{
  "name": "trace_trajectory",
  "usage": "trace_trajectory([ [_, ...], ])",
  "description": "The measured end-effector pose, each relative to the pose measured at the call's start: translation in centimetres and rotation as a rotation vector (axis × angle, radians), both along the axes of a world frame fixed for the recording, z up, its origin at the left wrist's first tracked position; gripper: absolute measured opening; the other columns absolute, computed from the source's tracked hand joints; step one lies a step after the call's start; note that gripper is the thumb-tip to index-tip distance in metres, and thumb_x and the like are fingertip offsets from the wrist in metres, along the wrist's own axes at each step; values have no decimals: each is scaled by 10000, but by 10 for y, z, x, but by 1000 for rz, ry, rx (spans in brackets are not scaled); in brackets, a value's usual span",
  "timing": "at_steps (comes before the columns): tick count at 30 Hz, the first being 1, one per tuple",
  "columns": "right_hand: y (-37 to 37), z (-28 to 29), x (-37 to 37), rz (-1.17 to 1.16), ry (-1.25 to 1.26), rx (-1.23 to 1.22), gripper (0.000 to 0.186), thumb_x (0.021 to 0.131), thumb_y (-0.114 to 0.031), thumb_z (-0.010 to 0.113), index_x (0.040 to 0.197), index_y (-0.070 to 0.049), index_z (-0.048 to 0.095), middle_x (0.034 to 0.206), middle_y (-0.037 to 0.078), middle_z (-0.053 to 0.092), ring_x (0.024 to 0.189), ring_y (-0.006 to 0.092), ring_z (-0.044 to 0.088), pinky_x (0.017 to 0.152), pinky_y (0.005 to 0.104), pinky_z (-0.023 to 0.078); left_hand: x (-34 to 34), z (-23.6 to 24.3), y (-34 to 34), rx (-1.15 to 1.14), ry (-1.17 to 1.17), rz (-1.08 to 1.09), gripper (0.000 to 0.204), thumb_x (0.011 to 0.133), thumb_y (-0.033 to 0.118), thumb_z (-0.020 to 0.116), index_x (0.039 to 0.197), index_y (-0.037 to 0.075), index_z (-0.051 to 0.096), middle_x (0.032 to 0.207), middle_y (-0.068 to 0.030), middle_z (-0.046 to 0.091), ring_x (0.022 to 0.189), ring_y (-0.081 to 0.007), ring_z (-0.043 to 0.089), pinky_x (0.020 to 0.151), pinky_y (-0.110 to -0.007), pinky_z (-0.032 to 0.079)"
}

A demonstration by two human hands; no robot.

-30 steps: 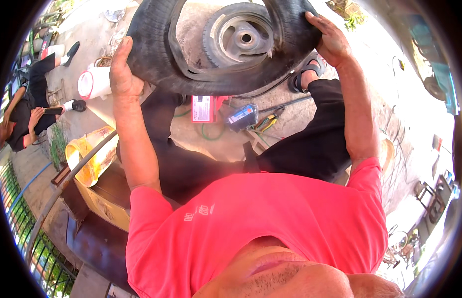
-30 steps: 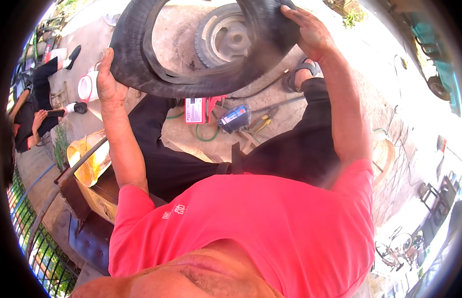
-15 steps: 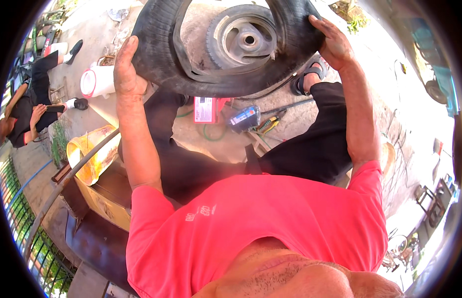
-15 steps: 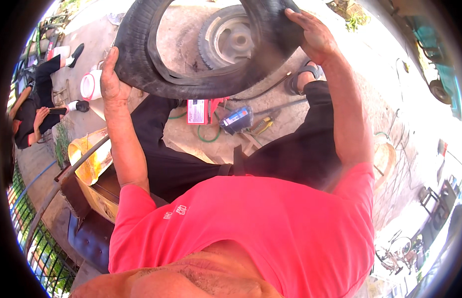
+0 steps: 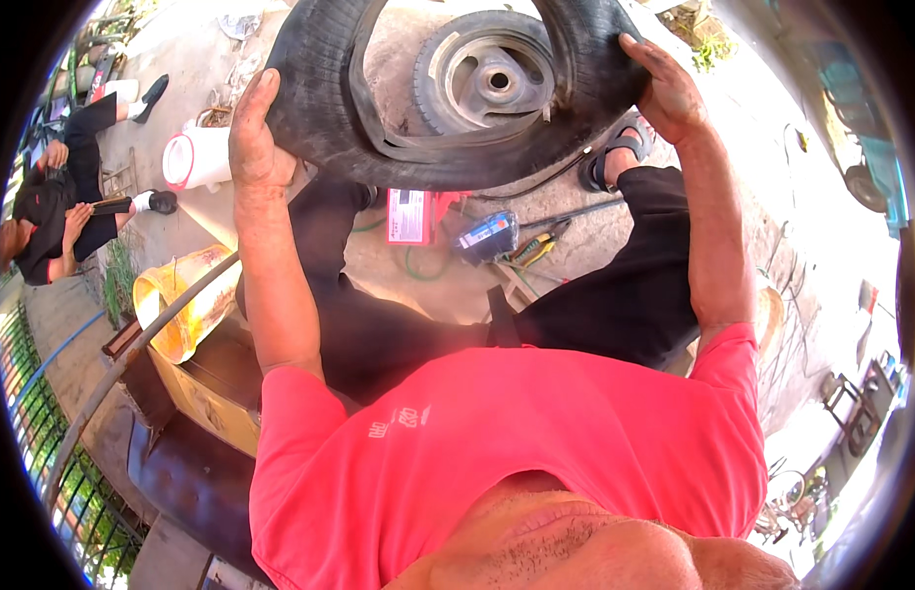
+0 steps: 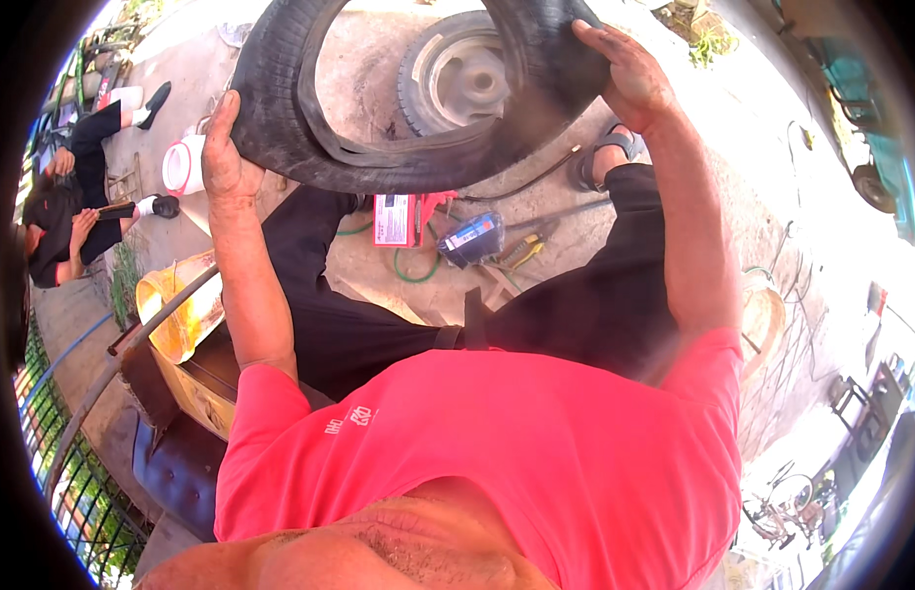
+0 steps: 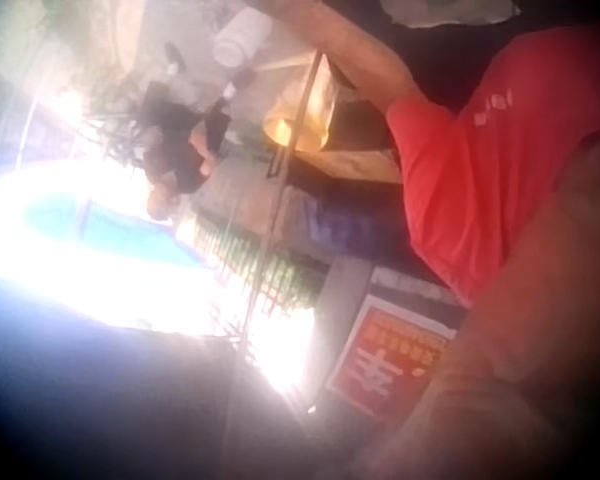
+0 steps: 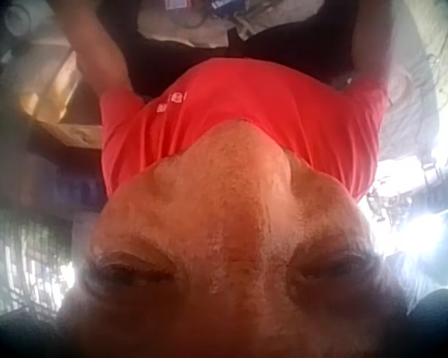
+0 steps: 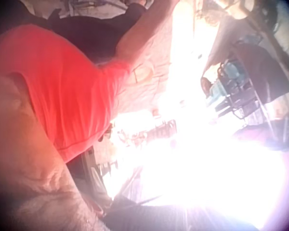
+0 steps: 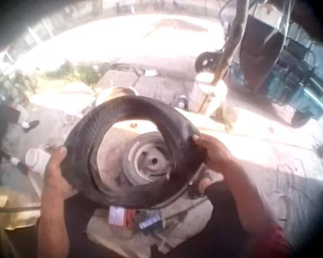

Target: The person prepares a new inner tube by removing it from a box and plastic packaging, then checks a motorcycle tire and wheel assembly by hand.

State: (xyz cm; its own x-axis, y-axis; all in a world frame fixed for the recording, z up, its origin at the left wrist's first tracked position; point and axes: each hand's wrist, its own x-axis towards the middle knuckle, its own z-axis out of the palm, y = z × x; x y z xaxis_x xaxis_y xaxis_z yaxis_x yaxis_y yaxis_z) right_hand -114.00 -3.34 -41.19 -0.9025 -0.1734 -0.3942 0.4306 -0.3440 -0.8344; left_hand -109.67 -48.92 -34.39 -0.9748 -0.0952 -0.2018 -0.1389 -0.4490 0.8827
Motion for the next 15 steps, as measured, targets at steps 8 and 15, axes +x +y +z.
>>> trace_trajectory([
  [8, 2, 2, 2, 12, 32, -4, 330, 1075, -205, 557, 1328, -4, 625, 1316, 89, 659, 1210, 180, 627, 1077, 355, 477, -2, -4, -4, 6, -28, 1, 368, 1019, 174, 614, 1304, -59, 615, 1261, -141, 683, 1149, -244, 661, 1034, -382, 504],
  [15, -12, 20, 8, -25, 32, 38, 326, 1066, -211, 580, 1316, -5, 620, 1306, 86, 658, 1206, 191, 624, 1081, 361, 472, 1, 4, 1, -56, -8, 13, 339, 1018, 188, 608, 1270, -38, 629, 1194, -123, 697, 1065, -235, 680, 948, -372, 542],
])
